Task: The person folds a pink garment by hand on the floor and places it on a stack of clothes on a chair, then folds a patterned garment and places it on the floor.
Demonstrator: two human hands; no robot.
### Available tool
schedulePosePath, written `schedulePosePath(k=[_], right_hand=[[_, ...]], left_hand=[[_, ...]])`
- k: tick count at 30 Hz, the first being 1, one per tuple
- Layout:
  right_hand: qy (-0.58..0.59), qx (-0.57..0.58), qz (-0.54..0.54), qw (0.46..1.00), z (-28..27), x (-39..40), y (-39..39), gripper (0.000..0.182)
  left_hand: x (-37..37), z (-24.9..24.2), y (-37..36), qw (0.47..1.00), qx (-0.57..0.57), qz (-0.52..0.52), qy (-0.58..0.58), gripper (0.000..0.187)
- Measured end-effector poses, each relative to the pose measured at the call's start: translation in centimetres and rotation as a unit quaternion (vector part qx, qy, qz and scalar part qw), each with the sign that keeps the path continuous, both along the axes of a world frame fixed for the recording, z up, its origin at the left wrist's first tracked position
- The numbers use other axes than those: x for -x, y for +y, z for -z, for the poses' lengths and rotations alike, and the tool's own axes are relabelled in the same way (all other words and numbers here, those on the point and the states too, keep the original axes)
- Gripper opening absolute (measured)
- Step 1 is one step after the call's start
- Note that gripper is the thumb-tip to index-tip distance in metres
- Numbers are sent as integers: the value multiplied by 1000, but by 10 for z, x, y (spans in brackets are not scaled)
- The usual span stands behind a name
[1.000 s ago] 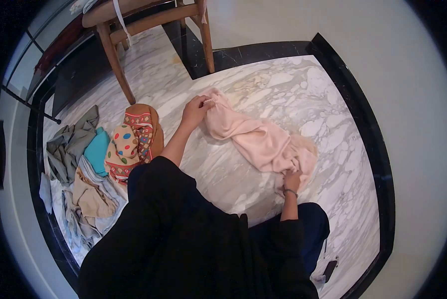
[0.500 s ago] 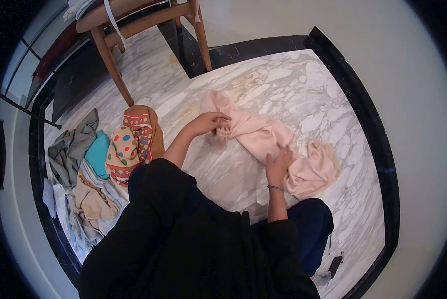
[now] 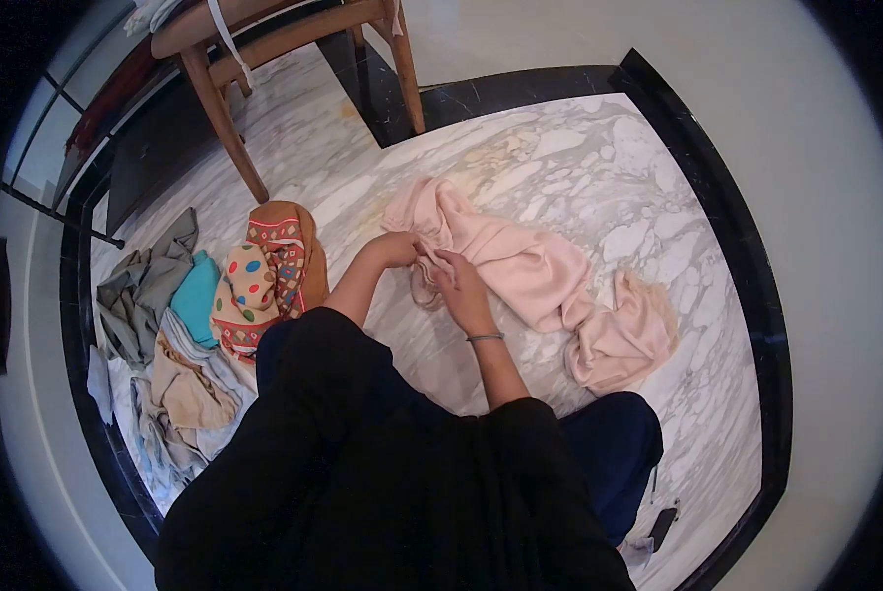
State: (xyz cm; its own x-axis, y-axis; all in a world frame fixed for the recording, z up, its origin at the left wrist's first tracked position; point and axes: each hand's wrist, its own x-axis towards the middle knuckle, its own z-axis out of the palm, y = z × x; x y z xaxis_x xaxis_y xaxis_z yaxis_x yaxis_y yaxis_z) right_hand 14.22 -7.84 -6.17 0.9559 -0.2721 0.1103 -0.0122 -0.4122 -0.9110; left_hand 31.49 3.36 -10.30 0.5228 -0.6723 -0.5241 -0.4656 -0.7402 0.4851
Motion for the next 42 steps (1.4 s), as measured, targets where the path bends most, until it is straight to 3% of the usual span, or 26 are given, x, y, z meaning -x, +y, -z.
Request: schedulePosePath(k=[2,5,8,12,15,18,21,23,24,26,30,33,39,42], right_hand=[[-33,133,-50,989,36,-9,7,30],[-31,243,5,970,34,5,23,28],[109,331,77,934,38,11,29,26],[171,276,129,937,34,31,31,34],[180,256,147,938,31,40,27,40],[191,228,124,947,36,44,17,38],[159,134,135,969,54,44,4,27],[84,19,171,981,77,41,-10,21],[104,-44,189,976,79,40,-21,20],[142,-170,220,950,62,39,-35,24],[49,-323,248,912,31,43,-37,23],[-10,-301,206,931,27,47,-37,8],[-44,-274,138,951,-6,41,-13,33],[-46,-187,114,975,4,39,-11,29]], left_hand=[[-3,13,3,1000,8,-3,-19,37],[-4,18,4,997,-16,-68,-42,46],[5,-14,8,983,-28,-173,-50,54],[8,-24,9,979,-18,-186,-76,59],[-27,34,-2,991,-120,13,64,66],[5,-26,-1,957,-182,-63,216,70],[25,-56,8,941,-103,-91,309,64],[25,-39,7,935,-46,-43,350,59],[24,-30,6,929,-16,-18,369,56],[18,-31,0,934,7,25,357,53],[25,-56,-4,947,137,88,277,42],[23,-49,-10,949,224,30,221,33],[28,-59,-14,908,316,16,276,25],[35,-75,-15,889,343,20,301,26]])
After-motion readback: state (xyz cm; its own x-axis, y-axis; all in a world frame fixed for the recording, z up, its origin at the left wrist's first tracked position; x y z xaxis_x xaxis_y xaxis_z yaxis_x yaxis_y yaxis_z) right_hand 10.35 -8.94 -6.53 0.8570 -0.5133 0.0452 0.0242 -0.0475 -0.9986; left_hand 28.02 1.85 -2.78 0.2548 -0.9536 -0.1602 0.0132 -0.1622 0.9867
